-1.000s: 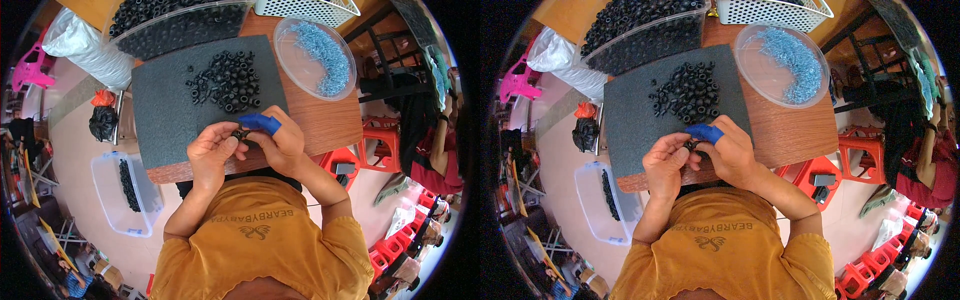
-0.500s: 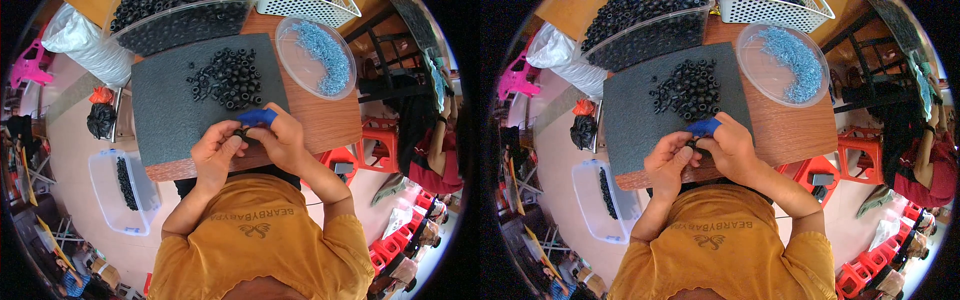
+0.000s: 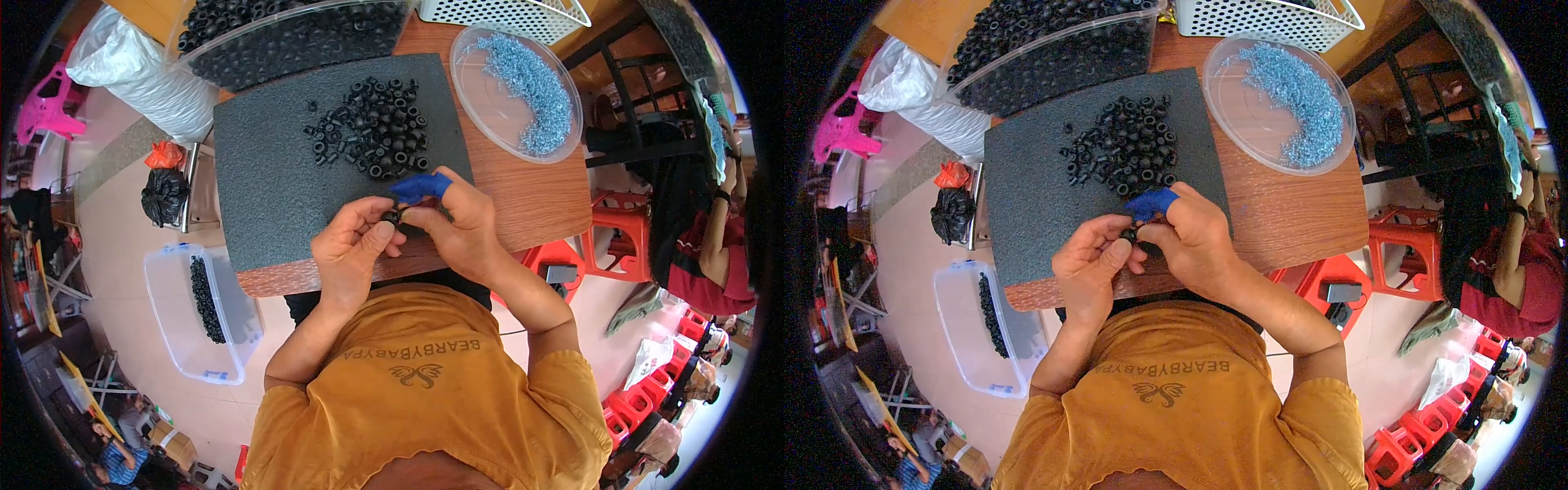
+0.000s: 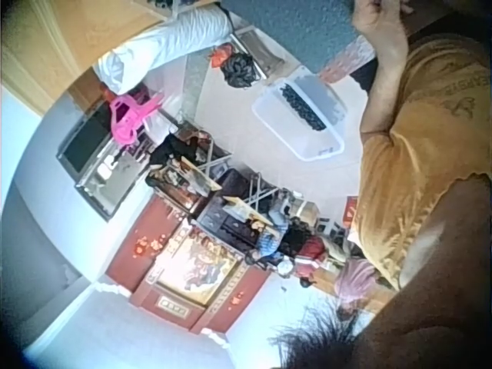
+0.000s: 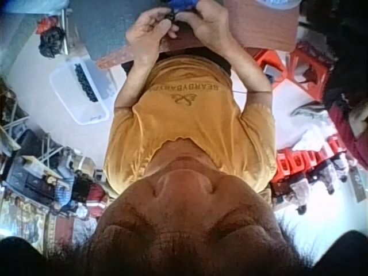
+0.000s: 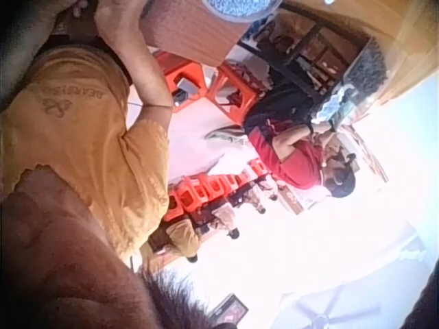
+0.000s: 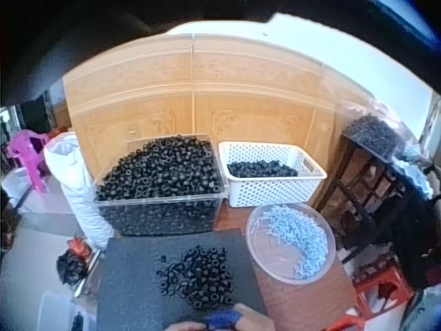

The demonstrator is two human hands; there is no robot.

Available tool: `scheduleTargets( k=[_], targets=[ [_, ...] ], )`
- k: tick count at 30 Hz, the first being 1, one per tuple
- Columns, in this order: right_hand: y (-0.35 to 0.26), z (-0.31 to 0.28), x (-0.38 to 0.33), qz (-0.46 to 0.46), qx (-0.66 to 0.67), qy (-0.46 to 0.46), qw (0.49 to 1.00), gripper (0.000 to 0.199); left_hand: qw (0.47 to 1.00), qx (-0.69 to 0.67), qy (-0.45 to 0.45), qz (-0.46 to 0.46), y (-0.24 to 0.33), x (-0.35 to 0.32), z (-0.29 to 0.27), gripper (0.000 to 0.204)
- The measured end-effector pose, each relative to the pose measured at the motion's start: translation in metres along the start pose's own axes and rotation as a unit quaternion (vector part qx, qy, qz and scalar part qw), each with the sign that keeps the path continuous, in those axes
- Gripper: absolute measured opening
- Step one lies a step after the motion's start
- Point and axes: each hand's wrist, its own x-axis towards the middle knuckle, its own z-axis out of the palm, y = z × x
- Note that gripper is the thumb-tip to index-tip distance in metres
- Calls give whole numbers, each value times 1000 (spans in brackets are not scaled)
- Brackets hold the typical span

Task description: The person handles small black plastic pieces, wraps blue tape around their index finger by hand, and then picks up and manipulates another black component.

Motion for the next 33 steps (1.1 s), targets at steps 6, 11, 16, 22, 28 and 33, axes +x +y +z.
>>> scheduleTargets(
  k=[6,11,16,22,28,33],
  targets=[
    [-2,2,-2,1,14,6,1000,16,1000,21,-5,4,-4,-1,0,23],
    [-2,5,-7,131,121,6,984,16,1000,7,16,14,-6,-2,2,23],
    [2,7,-9,58,35,24,997,18,1000,25,3,5,-8,-3,2,24],
    [-3,9,-10,-94,-129,44,986,19,1000,1,12,-6,-7,-4,4,23],
    [9,11,-15,-154,-94,82,980,19,1000,-19,23,-10,-8,-4,7,22],
    [8,13,-14,-153,-129,74,977,22,998,-29,36,-52,-3,-2,11,20]
  ],
)
